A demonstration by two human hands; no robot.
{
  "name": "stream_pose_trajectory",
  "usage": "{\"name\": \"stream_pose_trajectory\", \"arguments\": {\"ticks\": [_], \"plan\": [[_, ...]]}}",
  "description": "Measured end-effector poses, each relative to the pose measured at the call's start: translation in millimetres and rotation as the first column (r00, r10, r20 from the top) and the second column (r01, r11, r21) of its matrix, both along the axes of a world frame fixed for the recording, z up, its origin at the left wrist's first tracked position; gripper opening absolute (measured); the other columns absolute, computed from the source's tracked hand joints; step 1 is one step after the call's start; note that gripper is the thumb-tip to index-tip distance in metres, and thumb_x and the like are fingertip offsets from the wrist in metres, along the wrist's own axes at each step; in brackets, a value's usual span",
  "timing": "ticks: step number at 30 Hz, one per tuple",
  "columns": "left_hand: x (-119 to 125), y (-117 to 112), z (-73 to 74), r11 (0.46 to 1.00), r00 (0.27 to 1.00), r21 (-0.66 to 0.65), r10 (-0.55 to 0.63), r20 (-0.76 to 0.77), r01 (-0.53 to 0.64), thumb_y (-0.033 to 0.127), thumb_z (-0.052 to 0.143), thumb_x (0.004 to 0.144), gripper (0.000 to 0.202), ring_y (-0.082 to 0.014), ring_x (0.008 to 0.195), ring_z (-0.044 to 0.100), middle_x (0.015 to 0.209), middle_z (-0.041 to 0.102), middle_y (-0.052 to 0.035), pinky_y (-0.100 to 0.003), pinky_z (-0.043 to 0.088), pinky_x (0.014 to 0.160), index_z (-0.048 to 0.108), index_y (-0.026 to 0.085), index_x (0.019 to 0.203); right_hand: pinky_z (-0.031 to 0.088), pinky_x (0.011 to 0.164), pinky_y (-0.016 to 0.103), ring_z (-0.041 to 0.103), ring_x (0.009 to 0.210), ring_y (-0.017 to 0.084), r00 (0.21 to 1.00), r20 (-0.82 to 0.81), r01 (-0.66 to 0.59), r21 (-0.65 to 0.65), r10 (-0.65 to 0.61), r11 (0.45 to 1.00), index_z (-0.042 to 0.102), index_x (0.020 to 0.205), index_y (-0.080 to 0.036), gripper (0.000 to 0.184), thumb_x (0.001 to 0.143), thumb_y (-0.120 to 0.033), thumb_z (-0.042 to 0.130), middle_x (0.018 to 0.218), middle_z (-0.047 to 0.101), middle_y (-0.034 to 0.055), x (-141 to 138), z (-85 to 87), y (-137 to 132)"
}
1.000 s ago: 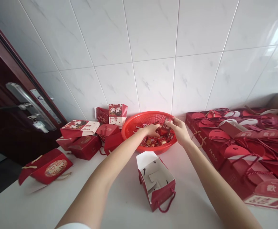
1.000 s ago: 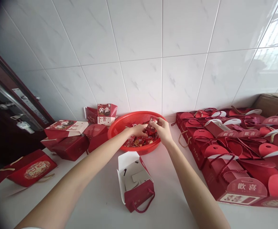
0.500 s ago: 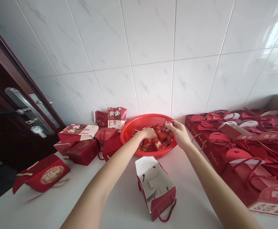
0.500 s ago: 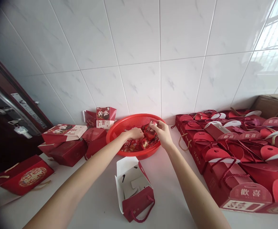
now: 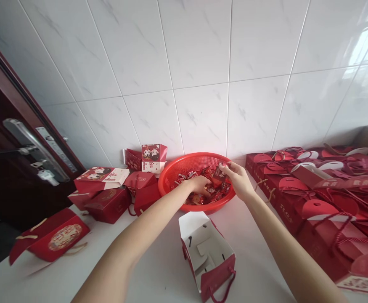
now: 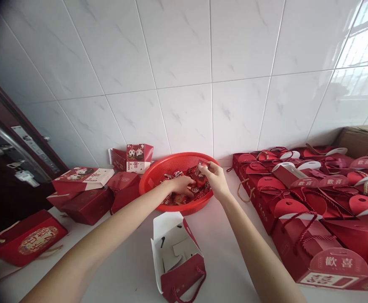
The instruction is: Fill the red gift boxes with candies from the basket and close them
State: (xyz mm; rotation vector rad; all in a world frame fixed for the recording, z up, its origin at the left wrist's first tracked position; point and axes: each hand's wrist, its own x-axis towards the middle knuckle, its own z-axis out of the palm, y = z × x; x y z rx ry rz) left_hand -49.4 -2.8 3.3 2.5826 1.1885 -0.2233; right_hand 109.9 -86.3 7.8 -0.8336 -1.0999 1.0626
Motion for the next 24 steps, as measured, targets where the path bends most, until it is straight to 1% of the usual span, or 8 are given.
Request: {"name": "stream_pose_trajectory", "arguments": {"ticks": [4,9,13,16,18,20,24], "plan": [[3.3,-1.9,-2.6,1.0,1.0,0.006,0.023,0.001,-0.023,0.028,0.074,0.068,0.02,-0.0232,0.082,0.066,0.087,0.071,-0.0044,-0.027,0.043,0.065,0.064,0.02,0.084,0.051,0.07,0.032,0.062,0.071,0.017,1.0,0.003,0.022,-0.017,-0.022,1.0,0.061,0.073,-0.02,0.038,0.066,-0.051,0.081,0.074,0.067,0.001,-0.3,-0.4,0.7],[4.2,-2.7,-3.3,0.998,0.998,-0.024,0.052,0.04,-0.051,0.022,0.073,0.064,0.015,-0.0228,0.077,0.064,0.08,0.07,-0.0028,-0.028,0.043,0.063,0.065,0.02,0.077,0.05,0.069,0.032,0.061,0.071,0.018,1.0,0.007,0.005,-0.004,-0.005,1.0,0.061,0.074,-0.021,0.036,0.068,-0.051,0.079,0.076,0.067,0.0016,-0.1,-0.3,-0.1],[0.9,0.3,-3.9,0.993,0.988,-0.089,0.089,0.127,-0.078,0.018,0.075,0.059,0.018,-0.0202,0.074,0.064,0.075,0.069,0.0015,-0.026,0.042,0.061,0.069,0.021,0.076,0.049,0.068,0.032,0.061,0.071,0.018,1.0,0.016,0.012,-0.004,-0.012,1.0,0.061,0.074,-0.021,0.035,0.069,-0.051,0.079,0.076,0.067,0.0021,0.2,-0.7,-0.3],[-2.2,3.6,-1.4,0.985,0.961,-0.133,0.14,0.24,-0.11,0.019,0.075,0.06,0.014,-0.0174,0.074,0.064,0.073,0.07,0.0036,-0.024,0.044,0.063,0.072,0.021,0.073,0.05,0.067,0.031,0.061,0.069,0.017,1.0,0.0,0.018,-0.008,-0.018,1.0,0.063,0.075,-0.021,0.034,0.07,-0.051,0.078,0.076,0.067,0.0017,0.3,-0.9,0.6],[-4.4,5.5,3.4,0.981,0.921,-0.143,0.172,0.349,-0.129,0.021,0.074,0.065,0.009,-0.0171,0.075,0.065,0.073,0.071,0.0029,-0.024,0.046,0.066,0.073,0.02,0.073,0.05,0.068,0.031,0.06,0.068,0.016,0.999,-0.008,0.033,-0.005,-0.033,0.999,0.063,0.074,-0.02,0.035,0.071,-0.051,0.078,0.074,0.067,0.0012,0.3,-1.0,1.5],[-6.2,6.8,9.9,0.981,0.857,-0.14,0.188,0.48,-0.137,0.022,0.07,0.071,0.009,-0.018,0.079,0.066,0.078,0.073,0.0005,-0.026,0.049,0.072,0.075,0.018,0.078,0.05,0.07,0.031,0.061,0.07,0.017,0.999,-0.016,0.05,-0.002,-0.051,0.999,0.062,0.072,-0.021,0.035,0.07,-0.052,0.078,0.073,0.066,0.0011,0.2,-1.1,2.4],[-6.7,6.4,20.7,0.988,0.689,-0.123,0.156,0.708,-0.097,0.021,0.063,0.081,0.024,-0.0205,0.1,0.067,0.106,0.075,-0.0072,-0.033,0.05,0.091,0.074,0.014,0.101,0.052,0.073,0.032,0.064,0.075,0.019,0.997,-0.04,0.072,-0.003,-0.072,0.997,0.063,0.076,-0.021,0.038,0.068,-0.054,0.079,0.077,0.069,0.0017,0.1,-1.1,3.6]]}}
